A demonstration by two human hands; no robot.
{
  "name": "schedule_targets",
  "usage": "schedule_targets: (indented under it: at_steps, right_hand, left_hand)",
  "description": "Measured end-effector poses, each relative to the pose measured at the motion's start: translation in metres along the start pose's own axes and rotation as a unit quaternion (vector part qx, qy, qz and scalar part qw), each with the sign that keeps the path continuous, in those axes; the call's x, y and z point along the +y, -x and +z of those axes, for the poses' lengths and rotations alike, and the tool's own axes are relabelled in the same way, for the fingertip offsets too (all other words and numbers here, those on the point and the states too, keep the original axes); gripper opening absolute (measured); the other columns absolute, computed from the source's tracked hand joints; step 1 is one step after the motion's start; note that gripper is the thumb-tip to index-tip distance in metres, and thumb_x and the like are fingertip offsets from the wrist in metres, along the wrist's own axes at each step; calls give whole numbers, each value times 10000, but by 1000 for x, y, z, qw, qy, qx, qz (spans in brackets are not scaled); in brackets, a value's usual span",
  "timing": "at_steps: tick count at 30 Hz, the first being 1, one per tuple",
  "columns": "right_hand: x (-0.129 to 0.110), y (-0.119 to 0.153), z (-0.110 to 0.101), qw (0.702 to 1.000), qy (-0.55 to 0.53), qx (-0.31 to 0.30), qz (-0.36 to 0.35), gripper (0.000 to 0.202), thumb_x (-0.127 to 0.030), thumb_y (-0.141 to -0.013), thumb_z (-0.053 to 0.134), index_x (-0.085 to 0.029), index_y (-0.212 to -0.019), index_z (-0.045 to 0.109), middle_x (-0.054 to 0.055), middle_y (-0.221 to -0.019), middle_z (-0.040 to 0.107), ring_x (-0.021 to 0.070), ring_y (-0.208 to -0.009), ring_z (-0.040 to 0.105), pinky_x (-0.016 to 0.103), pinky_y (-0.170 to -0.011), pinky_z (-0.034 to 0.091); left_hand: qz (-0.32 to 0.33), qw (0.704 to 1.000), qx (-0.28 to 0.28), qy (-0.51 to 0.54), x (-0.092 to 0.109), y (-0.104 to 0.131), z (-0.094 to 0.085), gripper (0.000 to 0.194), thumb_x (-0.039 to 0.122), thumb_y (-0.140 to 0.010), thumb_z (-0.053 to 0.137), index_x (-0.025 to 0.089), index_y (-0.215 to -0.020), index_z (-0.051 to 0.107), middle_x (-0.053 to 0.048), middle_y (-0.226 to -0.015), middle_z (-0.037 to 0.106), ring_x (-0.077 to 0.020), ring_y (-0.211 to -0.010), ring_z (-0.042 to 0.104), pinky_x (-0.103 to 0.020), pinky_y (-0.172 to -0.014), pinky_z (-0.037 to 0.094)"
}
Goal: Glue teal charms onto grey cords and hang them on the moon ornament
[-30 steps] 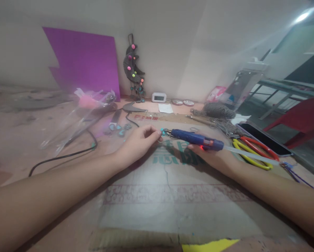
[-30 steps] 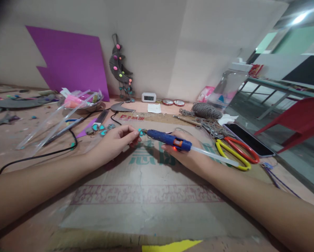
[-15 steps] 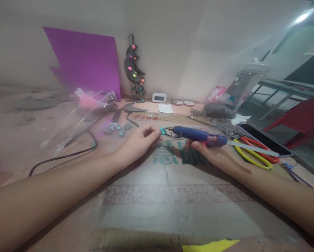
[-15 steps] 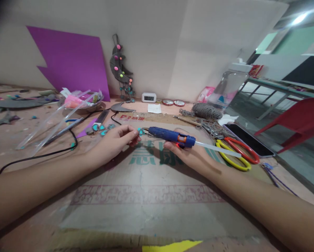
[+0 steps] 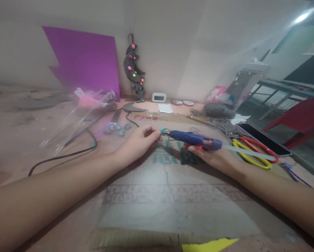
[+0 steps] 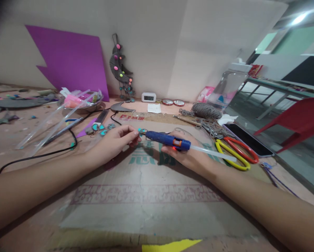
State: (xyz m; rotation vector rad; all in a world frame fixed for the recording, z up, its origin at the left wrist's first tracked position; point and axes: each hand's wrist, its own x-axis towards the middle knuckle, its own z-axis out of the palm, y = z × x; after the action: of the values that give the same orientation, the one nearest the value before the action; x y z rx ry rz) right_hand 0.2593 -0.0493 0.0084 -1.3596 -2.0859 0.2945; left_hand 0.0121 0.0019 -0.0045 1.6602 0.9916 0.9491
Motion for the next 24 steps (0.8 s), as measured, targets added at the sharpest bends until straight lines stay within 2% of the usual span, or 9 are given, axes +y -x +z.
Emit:
schedule_targets:
  at_steps: [3,6,14,18,21,24]
  right_hand:
    - [-1,1,2,999,-29,-8,-40,224,-427,-789,703,-222,-875,678,41,-870,717,222,-804,675,331,-725,528]
    - [-5,1,-2,997,-40,36,-47,258,-467,-771,710,-231,-873,690,46,-881,721,234,-824,677,343,-739,525]
    - [-20,-12,-30,979,-128,157,30,324,-489,-948,479,-245,-882,682,32,-877,709,185,-791,665,324,-724,537]
    - [-16,-45,-39,974,-111,182,72,294,-501,-875,593,-230,-894,706,38,-900,728,196,-780,682,307,-667,539]
    - [0,-83,-38,985,-16,132,109,268,-431,-808,682,-178,-886,720,69,-896,743,230,-845,685,321,-740,537]
    - [27,-120,-25,984,32,89,149,356,-456,-839,636,-147,-997,714,88,-931,749,233,-840,685,332,-774,529]
  left_hand:
    - [2,1000,-8,2,-1,-1,1,231,385,-872,572,185,-760,602,6,-711,615,-125,-652,545,-248,-642,415]
    - [4,1000,-18,26,1,0,1,218,361,-867,577,179,-748,586,5,-721,613,-121,-664,543,-244,-654,416]
    - [4,999,-26,27,5,1,1,229,366,-875,567,174,-751,572,-11,-752,647,-132,-698,576,-253,-680,428]
    - [0,999,-29,41,3,0,2,220,367,-884,565,176,-776,575,-10,-765,657,-135,-706,593,-260,-683,443]
    - [-5,999,-26,35,1,-1,3,210,350,-890,562,173,-779,577,-9,-751,655,-129,-680,580,-262,-673,438]
    - [2,999,-26,28,0,-1,2,216,364,-900,558,172,-806,587,-6,-762,655,-126,-689,573,-265,-687,433]
